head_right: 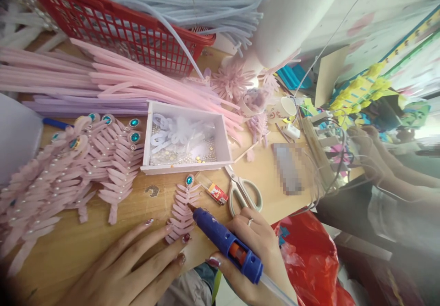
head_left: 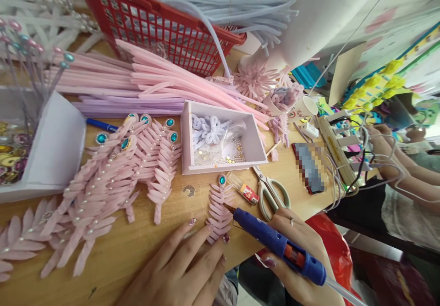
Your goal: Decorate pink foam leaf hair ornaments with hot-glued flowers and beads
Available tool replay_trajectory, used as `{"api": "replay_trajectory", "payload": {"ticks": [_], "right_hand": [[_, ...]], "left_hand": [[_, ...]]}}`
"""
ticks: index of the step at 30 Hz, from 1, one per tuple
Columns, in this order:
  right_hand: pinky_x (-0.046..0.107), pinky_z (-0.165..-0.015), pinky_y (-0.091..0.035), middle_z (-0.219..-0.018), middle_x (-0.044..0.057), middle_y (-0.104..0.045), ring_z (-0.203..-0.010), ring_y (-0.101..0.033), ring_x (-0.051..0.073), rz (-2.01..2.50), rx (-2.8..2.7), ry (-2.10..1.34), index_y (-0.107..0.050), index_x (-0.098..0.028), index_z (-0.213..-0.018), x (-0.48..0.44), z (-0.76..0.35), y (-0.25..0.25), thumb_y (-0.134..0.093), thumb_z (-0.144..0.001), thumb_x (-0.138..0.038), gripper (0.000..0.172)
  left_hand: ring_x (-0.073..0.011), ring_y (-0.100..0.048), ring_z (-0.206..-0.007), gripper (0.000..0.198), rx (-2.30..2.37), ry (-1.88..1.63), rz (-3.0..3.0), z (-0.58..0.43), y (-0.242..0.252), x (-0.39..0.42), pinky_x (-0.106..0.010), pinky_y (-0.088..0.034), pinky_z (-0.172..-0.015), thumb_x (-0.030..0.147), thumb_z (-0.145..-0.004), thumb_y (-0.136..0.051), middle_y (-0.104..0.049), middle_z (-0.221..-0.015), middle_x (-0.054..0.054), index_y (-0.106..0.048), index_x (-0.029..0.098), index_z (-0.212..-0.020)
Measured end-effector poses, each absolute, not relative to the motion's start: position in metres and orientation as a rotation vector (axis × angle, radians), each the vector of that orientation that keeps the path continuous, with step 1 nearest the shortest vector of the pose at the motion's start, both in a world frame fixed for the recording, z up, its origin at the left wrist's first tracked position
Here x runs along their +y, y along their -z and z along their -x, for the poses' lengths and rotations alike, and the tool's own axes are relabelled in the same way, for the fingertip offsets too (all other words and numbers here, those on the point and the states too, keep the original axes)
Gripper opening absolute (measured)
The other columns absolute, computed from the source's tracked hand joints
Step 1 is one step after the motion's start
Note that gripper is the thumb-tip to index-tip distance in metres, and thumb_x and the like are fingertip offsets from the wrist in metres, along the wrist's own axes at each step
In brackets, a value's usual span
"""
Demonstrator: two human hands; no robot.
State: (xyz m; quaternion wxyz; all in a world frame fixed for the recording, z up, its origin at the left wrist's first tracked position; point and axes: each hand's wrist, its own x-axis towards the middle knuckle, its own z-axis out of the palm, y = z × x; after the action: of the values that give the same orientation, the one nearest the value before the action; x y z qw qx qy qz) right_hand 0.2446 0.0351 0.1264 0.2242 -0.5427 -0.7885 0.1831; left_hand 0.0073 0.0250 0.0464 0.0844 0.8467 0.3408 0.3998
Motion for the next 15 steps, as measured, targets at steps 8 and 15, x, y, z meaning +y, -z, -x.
{"api": "replay_trajectory", "payload": {"ticks": [8,15], "right_hand": [[0.027,-0.051,-0.041,-0.062,-0.003,-0.056,-0.057,-0.052,0.015,1.485,-2.166,-0.491,-0.061,-0.024,-0.081,0.0317,-0.2435,-0.128,-0.056,-0.104,-0.056,0.039],[0.025,-0.051,-0.041,-0.061,-0.004,-0.054,-0.055,-0.05,0.013,1.464,-2.207,-0.428,-0.057,-0.024,-0.079,0.0349,-0.2425,-0.1289,-0.055,-0.105,-0.054,0.04]], "left_hand": [[-0.0185,-0.06,-0.123,0.04,0.986,-1.127,-2.523,-0.0037,-0.0498,0.0219,-0.038,-0.019,-0.133,0.014,-0.111,-0.04,-0.077,-0.119,0.007,-0.079,0.023,-0.104],[-0.0192,-0.059,-0.123,0.035,0.957,-1.101,-2.534,0.0001,-0.0519,0.0213,-0.038,-0.016,-0.134,0.016,-0.109,-0.045,-0.078,-0.119,0.006,-0.078,0.022,-0.103]]}}
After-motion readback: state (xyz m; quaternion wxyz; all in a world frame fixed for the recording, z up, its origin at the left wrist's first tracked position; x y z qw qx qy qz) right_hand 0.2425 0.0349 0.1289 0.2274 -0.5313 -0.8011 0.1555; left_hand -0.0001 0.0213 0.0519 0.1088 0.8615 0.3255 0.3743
